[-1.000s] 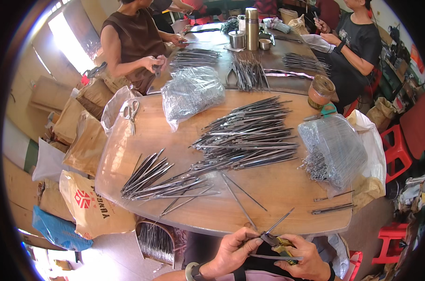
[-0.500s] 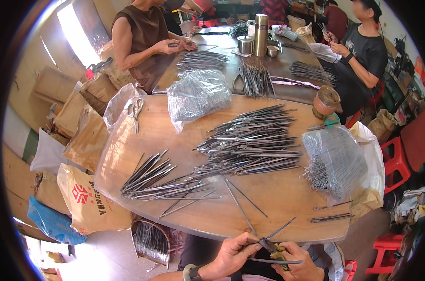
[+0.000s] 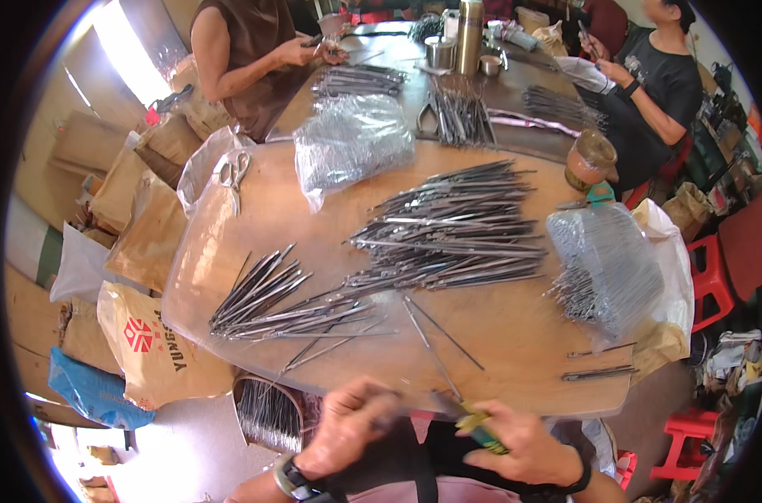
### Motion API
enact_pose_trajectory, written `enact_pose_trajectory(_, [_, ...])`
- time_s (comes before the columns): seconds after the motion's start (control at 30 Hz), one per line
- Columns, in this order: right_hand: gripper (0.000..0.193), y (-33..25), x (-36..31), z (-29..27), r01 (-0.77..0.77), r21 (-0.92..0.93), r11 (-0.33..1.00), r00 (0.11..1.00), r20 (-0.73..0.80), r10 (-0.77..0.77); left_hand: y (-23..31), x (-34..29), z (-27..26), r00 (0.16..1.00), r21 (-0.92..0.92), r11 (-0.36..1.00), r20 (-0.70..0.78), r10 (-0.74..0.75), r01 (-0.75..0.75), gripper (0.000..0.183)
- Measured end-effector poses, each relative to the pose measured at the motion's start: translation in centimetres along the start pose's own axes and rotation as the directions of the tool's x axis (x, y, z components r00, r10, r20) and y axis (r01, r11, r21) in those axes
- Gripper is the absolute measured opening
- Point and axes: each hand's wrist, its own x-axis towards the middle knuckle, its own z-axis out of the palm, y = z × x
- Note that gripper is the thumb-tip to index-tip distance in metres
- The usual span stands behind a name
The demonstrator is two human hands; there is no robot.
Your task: The person uses pliers to cut and trim thin metal strips on a wooden table. The person picks up strips from a pile, aligns them, and clips the ends off with the pliers, placing the finished strips aside.
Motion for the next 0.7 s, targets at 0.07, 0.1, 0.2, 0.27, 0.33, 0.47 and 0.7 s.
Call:
enact_pose_trajectory(0.07, [0.033,0.3,-1.4,-0.9,-0.222,0.484,0.846,0.96,-0.044,0.277,2.1,-0.2,-2.1,0.981,0.149,0.987,-0.177,0.079,-0.053,0.03])
enact_pose_trajectory(0.1, [0.029,-0.1,-1.6,-1.4,-0.292,0.584,0.758,0.908,-0.08,0.411,2.1,0.3,-3.9,0.957,0.109,0.956,-0.072,0.281,-0.272,0.04])
enact_pose_trajectory(0.2, [0.024,0.4,-1.3,-0.5,-0.233,0.665,0.709,0.775,-0.313,0.549,3.0,1.4,-7.5,0.817,0.677,0.639,-0.096,0.569,-0.366,0.029])
enact_pose_trajectory(0.27, [0.025,1.1,-2.0,-0.1,-0.223,0.633,0.741,0.788,-0.331,0.519,3.6,3.4,-9.0,0.652,0.906,0.171,0.138,0.745,-0.387,0.031])
enact_pose_trajectory(0.33, [0.025,1.1,-2.9,0.1,-0.246,0.584,0.774,0.823,-0.295,0.485,4.4,2.9,-10.1,0.723,0.951,0.138,0.111,0.681,-0.276,0.034])
enact_pose_trajectory(0.47, [0.026,1.1,-2.9,0.3,-0.167,0.647,0.744,0.812,-0.338,0.476,5.1,3.1,-9.2,0.68,0.966,-0.224,0.248,0.69,-0.125,0.039])
enact_pose_trajectory(0.7, [0.03,0.3,0.2,-2.9,0.214,0.635,0.742,0.771,-0.576,0.271,5.8,11.4,-3.1,0.408,0.618,-0.316,0.745,0.527,-0.72,0.039])
